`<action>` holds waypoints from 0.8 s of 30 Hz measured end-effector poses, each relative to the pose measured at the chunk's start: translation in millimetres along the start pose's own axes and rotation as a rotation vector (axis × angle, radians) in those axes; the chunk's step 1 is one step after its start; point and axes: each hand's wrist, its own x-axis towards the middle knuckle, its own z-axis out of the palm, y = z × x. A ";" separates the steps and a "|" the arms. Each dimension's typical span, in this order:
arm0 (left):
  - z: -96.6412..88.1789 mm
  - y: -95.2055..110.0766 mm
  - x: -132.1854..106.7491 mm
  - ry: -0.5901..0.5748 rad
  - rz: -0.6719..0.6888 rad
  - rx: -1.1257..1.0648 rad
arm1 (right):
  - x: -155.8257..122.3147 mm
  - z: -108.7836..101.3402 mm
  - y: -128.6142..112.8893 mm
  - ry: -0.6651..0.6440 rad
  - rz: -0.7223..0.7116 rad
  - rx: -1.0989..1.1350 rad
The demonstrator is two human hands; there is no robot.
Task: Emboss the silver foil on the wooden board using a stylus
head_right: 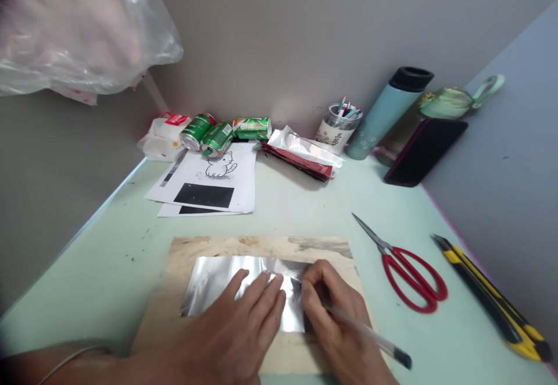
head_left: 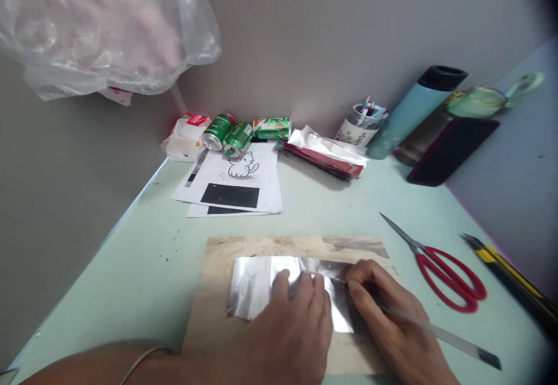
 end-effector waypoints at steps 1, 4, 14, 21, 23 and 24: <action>0.2 0.0 0.2 0.003 0.003 -0.001 | 0.1 0.0 0.0 0.005 0.003 0.005; 0.2 -0.1 0.3 0.017 0.006 0.005 | 0.7 0.5 -0.9 -0.002 0.016 0.026; 1.0 2.4 1.1 0.030 -0.039 -0.021 | -0.5 1.5 -4.0 -0.012 0.006 0.023; -2.2 2.2 1.9 0.013 -0.038 -0.025 | -1.7 0.5 -3.4 0.003 0.030 0.043; -3.8 1.7 2.7 -0.004 -0.031 -0.020 | -1.8 0.0 -3.8 0.010 0.037 0.061; -4.3 1.4 3.0 -0.012 -0.026 -0.020 | -2.0 -0.3 -4.0 0.012 0.037 0.071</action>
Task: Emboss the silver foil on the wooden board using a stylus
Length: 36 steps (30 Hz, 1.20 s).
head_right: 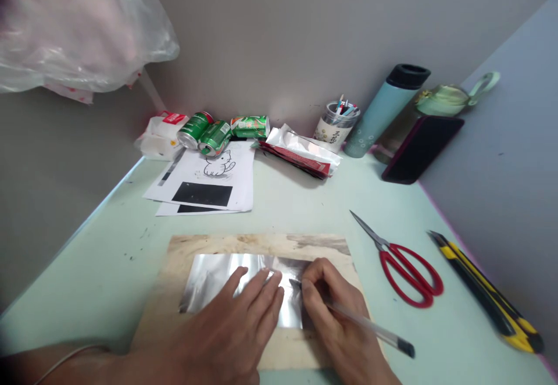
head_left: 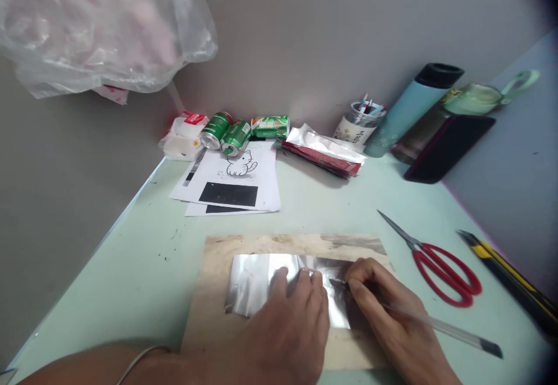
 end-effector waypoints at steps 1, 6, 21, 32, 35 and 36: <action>-0.3 -0.3 0.1 -0.007 0.000 0.000 | -0.2 -0.2 -0.2 -0.002 -0.001 0.007; 0.8 -0.6 -2.2 -0.003 0.019 -0.001 | -0.6 0.4 -1.7 -0.028 0.014 0.005; 0.2 -0.3 -2.4 -0.047 0.017 0.000 | -2.2 -1.2 -0.7 -0.027 0.006 0.026; 0.4 -0.1 -4.3 -0.056 0.034 -0.003 | -1.3 0.1 -2.4 -0.056 0.002 0.029; -0.9 0.1 -3.1 -0.095 0.027 -0.008 | -1.6 -0.6 -3.0 -0.073 -0.011 0.022; -1.2 0.3 -2.6 -0.103 0.026 -0.011 | -1.8 -0.9 -3.0 -0.081 -0.015 0.020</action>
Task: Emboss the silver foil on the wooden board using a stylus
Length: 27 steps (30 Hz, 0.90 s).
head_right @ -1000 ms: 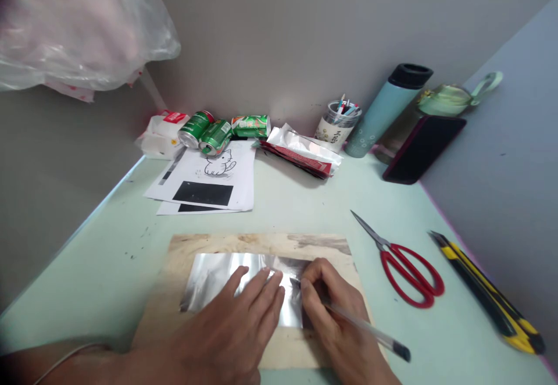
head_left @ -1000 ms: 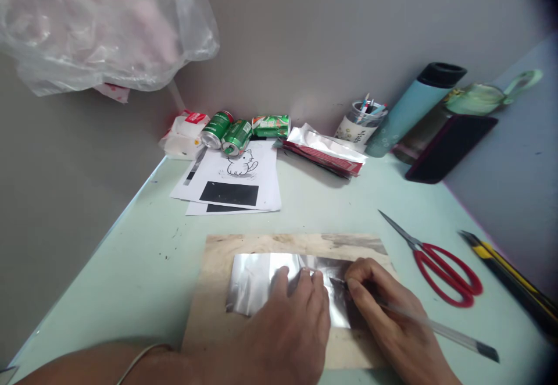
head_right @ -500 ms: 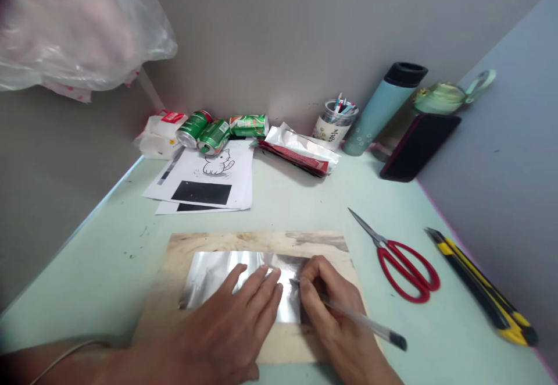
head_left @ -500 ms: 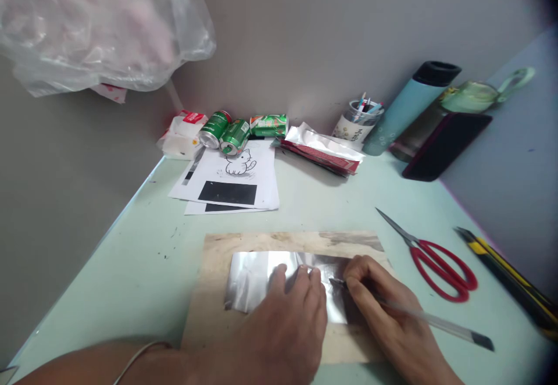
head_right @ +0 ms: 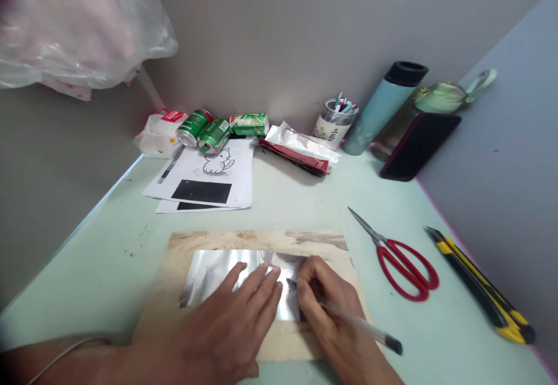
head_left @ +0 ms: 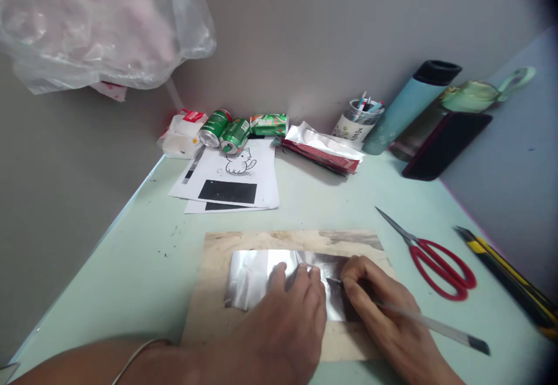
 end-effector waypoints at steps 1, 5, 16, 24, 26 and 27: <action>-0.3 0.2 0.5 -0.008 -0.001 -0.004 | -0.2 -0.3 0.1 -0.005 -0.002 -0.003; -1.7 0.5 1.6 -0.025 -0.007 -0.028 | -0.5 -0.8 1.0 0.002 0.006 0.001; -2.4 0.1 0.0 0.043 -0.024 -0.016 | 0.0 -1.0 0.8 0.019 0.003 0.031; -1.3 1.5 0.6 0.037 -0.031 -0.036 | -1.0 -1.1 -0.8 -0.025 0.007 0.017; -1.2 1.4 0.4 0.026 -0.036 -0.039 | -1.2 -1.7 -0.4 -0.022 0.021 0.050; -1.1 1.4 0.2 0.025 -0.036 -0.038 | -0.9 -2.2 0.0 -0.011 0.031 0.077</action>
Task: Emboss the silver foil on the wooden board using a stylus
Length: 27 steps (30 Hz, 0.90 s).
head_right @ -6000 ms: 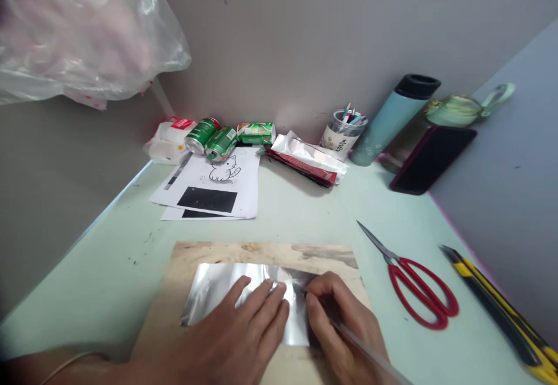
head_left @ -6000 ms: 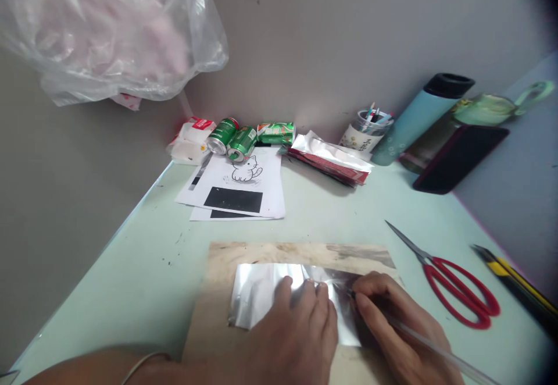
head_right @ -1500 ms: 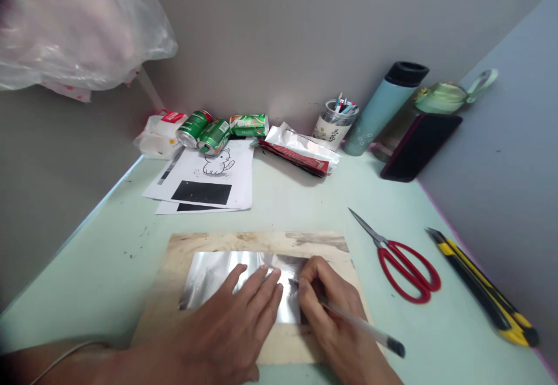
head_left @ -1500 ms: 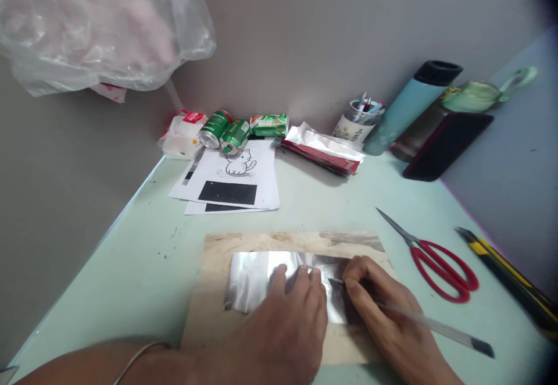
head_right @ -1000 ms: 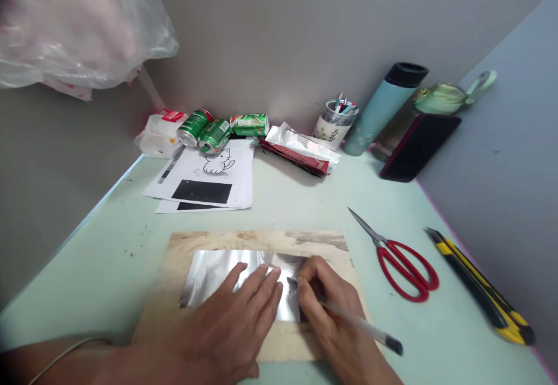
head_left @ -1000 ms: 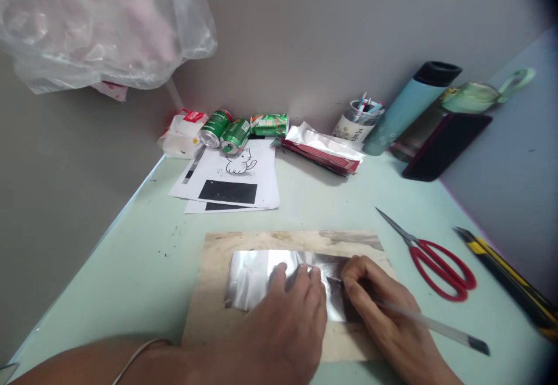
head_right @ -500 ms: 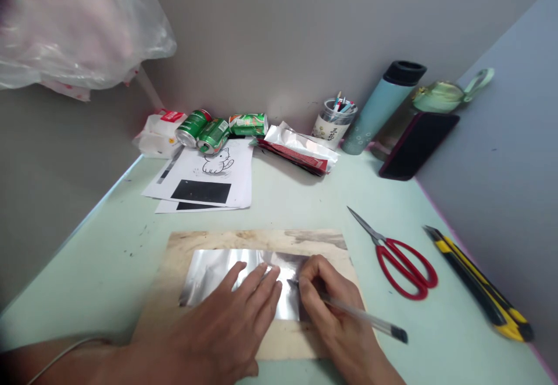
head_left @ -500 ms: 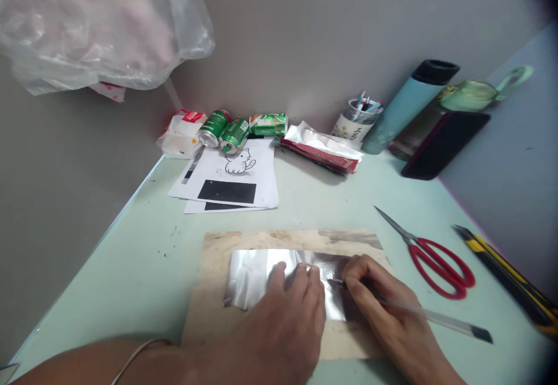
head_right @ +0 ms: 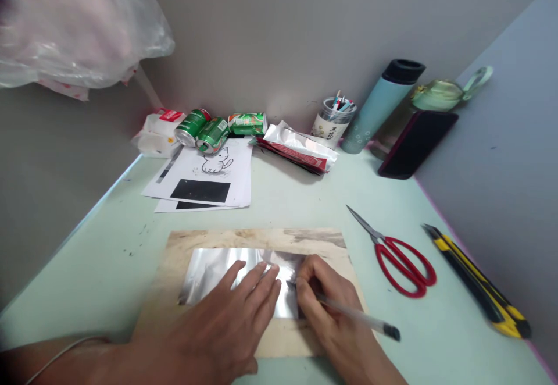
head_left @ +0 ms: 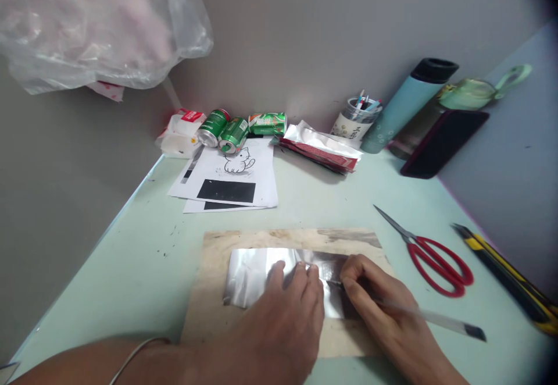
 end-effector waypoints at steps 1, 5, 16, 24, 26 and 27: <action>0.1 -0.1 -0.2 0.002 0.000 0.002 | 0.7 -0.6 0.5 0.017 0.012 0.033; 0.4 -1.1 -1.1 0.030 0.015 0.009 | 5.3 -3.7 3.0 0.112 0.105 0.203; 3.8 -1.8 -1.5 0.041 0.032 0.063 | 7.4 2.2 -4.9 0.134 0.059 0.014; 8.7 -1.8 -0.8 0.081 0.043 0.047 | 5.6 3.3 1.8 0.084 0.040 -0.097; 8.9 -1.8 -0.9 0.096 0.042 0.048 | 6.6 4.4 1.5 0.098 0.033 -0.102; 8.8 -1.7 -0.9 0.093 0.040 0.047 | 7.0 5.1 1.3 0.105 0.029 -0.105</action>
